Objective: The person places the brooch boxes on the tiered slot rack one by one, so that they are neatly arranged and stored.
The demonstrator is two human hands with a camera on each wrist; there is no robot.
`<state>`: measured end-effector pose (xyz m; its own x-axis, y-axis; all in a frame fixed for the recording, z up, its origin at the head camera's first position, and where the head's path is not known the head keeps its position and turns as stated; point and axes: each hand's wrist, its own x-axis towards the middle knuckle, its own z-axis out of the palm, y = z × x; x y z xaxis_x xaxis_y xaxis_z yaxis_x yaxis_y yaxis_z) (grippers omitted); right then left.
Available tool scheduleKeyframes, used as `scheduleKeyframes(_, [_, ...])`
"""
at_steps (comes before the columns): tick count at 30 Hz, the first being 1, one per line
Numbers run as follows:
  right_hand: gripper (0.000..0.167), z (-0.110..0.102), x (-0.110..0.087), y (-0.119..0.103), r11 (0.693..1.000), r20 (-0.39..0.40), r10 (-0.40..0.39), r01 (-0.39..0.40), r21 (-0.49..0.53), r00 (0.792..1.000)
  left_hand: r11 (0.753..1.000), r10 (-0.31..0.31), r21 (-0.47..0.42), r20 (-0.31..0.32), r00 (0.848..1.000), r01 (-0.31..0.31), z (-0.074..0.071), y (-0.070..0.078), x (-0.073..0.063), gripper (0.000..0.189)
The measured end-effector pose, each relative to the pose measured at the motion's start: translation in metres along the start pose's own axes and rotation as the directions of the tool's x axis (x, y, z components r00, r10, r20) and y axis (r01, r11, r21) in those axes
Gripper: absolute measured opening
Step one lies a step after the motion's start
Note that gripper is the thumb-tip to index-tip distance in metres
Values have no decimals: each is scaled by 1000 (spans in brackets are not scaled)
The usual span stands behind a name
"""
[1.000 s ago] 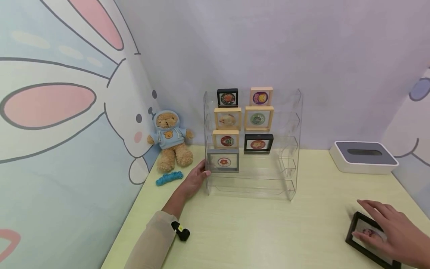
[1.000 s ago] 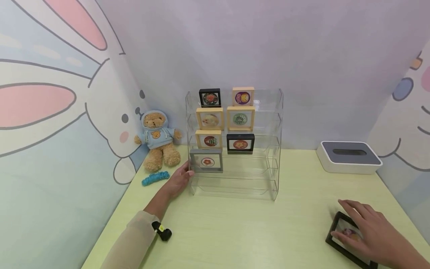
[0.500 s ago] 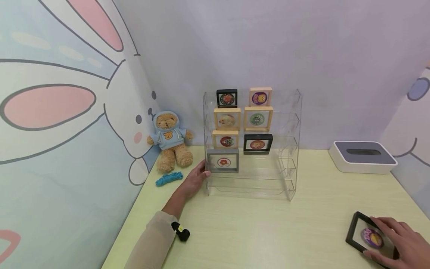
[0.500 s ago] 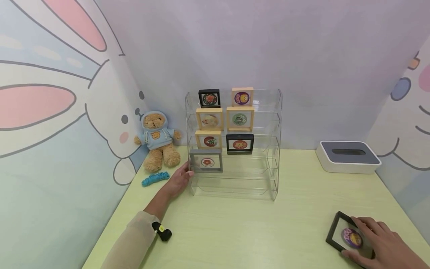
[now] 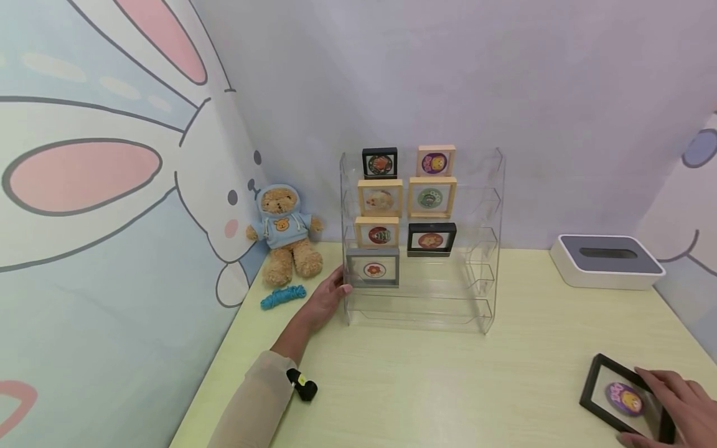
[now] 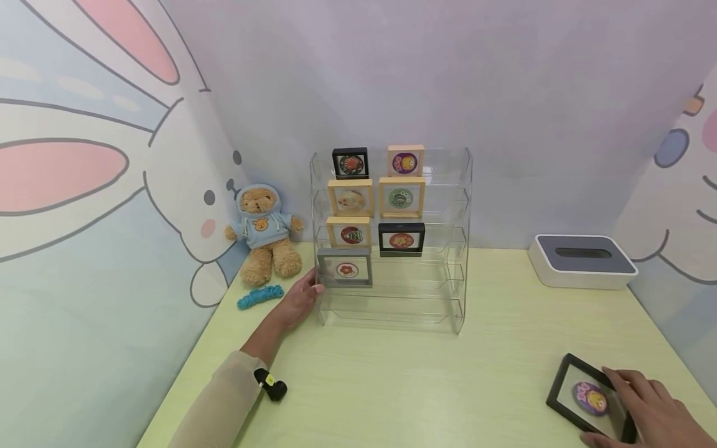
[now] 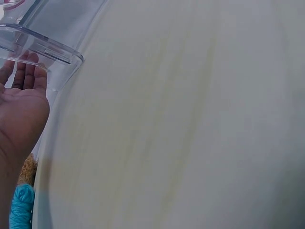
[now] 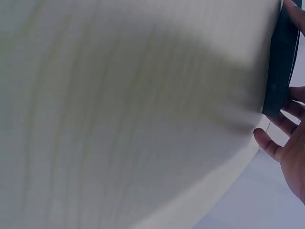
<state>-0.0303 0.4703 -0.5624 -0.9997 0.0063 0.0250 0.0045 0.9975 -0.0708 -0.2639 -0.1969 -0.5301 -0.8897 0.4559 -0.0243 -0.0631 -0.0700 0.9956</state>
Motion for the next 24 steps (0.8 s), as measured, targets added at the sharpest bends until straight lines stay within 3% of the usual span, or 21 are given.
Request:
scheduleKeyframes(3, [129, 1, -2, 0, 1000, -27, 12, -11, 25, 1000, 1000, -4, 3, -2, 1000, 4, 1, 0, 0, 112])
scheduleKeyframes(10, [125, -2, -2, 0, 999, 19, 21, -21, 39, 1000, 1000, 15, 2, 23, 1000, -15, 1, 0, -1, 109])
scheduleKeyframes(18, [130, -9, 3, -6, 996, -158, -3, 17, 85, 987, 1000, 13, 18, 24, 1000, -13, 0, 0, -1, 118])
scheduleKeyframes(21, [136, -16, 12, -8, 993, -256, -52, 78, 93, 965, 999, 6, 32, 21, 1000, -6, -1, 0, 1, 119])
scheduleKeyframes(24, [142, -25, 24, -10, 974, -383, -142, 197, 109, 913, 998, 4, 59, 17, 1000, -5, -2, 0, 2, 118])
